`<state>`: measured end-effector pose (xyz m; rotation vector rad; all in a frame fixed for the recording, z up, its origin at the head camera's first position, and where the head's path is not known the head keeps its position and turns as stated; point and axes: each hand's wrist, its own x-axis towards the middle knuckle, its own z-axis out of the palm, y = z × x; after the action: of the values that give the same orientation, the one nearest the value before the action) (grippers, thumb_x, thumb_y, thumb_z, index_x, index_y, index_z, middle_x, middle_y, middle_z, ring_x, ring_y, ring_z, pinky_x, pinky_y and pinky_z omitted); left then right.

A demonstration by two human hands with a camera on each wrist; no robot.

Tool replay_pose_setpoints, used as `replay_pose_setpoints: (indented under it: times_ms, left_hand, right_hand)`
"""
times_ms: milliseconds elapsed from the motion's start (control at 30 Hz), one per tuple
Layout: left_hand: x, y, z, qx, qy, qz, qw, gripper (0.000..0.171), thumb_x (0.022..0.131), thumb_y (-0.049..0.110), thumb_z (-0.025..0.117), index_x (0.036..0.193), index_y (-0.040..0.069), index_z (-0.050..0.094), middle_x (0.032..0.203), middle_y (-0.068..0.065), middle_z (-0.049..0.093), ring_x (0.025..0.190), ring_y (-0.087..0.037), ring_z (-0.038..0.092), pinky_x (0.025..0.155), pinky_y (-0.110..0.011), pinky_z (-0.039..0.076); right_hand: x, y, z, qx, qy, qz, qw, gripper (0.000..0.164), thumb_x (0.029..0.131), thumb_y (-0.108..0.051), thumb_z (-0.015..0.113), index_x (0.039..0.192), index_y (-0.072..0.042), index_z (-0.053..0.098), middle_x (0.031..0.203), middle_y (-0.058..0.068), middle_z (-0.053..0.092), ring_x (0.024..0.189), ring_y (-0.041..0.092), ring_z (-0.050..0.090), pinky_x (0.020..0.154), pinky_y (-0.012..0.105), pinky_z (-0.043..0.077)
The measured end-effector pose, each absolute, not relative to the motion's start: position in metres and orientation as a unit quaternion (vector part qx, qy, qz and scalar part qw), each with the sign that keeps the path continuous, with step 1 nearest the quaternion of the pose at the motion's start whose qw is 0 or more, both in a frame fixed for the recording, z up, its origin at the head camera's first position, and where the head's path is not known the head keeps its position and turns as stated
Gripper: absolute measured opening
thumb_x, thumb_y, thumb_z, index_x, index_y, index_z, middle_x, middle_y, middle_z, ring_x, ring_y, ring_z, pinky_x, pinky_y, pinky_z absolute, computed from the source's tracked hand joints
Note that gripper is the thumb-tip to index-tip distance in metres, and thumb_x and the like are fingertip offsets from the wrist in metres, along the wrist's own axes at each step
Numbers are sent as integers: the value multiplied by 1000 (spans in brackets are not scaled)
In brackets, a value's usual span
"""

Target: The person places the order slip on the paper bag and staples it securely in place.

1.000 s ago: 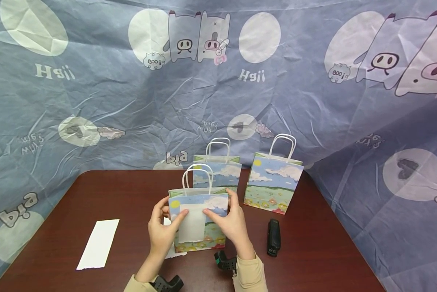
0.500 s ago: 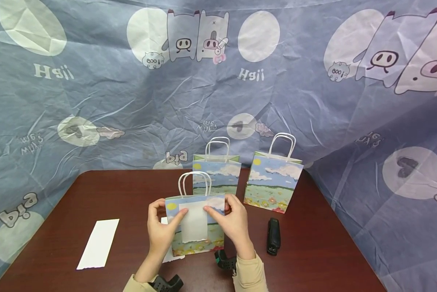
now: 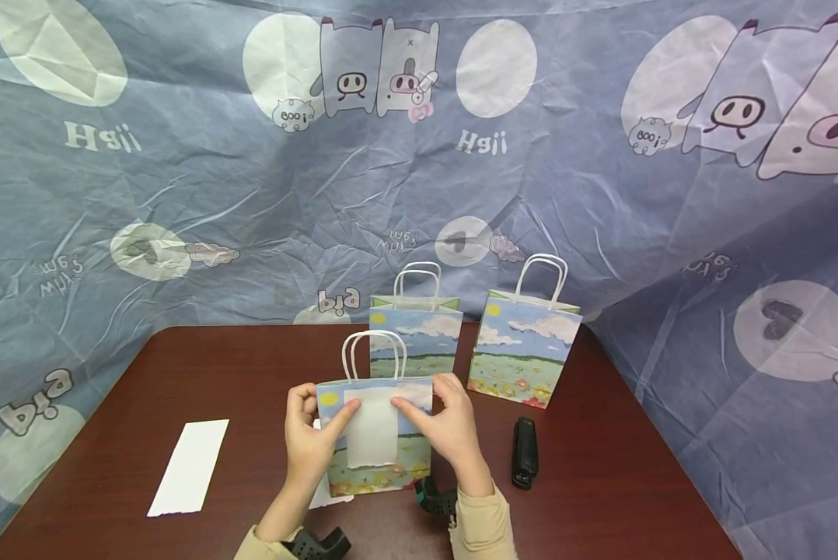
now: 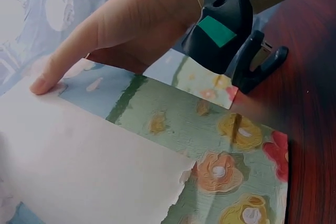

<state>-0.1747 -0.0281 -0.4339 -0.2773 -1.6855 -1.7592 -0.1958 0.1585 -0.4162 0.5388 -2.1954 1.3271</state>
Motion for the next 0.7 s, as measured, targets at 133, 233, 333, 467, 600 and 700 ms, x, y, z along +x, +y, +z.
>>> replay_pose_setpoints:
  times_ms: [133,233,333,467,600,700]
  left_hand:
    - [-174,-28,-432,-108,-653,-671,335,35,71,-5,78,100,-4,57,80,-13,63,68,-14,52,49,-25,47]
    - [-172,-27,-430,-103,-656,-665,341,30,71,-5,78,95,-2,61,79,-12,60,67,-14,52,49,-24,46]
    - [-171,-26,-428,-103,-655,-665,345,28,70,-5,79,92,-2,61,78,-12,59,67,-14,52,49,-24,46]
    - [-171,-26,-428,-103,-650,-671,342,28,70,-5,79,91,-2,61,78,-12,59,67,-13,53,48,-25,46]
    - [-171,-26,-429,-106,-643,-681,334,27,71,-6,78,90,-2,60,77,-12,59,68,-12,53,46,-26,48]
    - [-171,-26,-429,-109,-639,-687,329,26,71,-6,77,89,-3,59,76,-13,58,68,-11,54,45,-27,49]
  right_hand:
    - [-191,156,-409,222,-788,529,225,24,77,-2,75,98,-6,66,92,5,65,87,14,60,73,32,50]
    - [-192,156,-410,232,-773,548,218,28,78,1,73,104,-4,63,91,7,66,83,13,62,69,32,51]
    - [-191,156,-410,237,-762,564,212,25,78,5,71,101,-3,62,88,7,64,78,12,60,64,31,50]
    - [-190,157,-409,244,-758,569,207,19,79,7,69,94,-2,63,84,7,64,75,12,59,63,31,49]
    - [-189,158,-408,241,-760,568,206,15,79,6,70,90,-3,64,82,7,65,75,11,60,63,31,50]
    - [-189,158,-407,245,-757,572,200,13,79,5,70,88,-4,64,80,9,65,72,12,61,60,31,50]
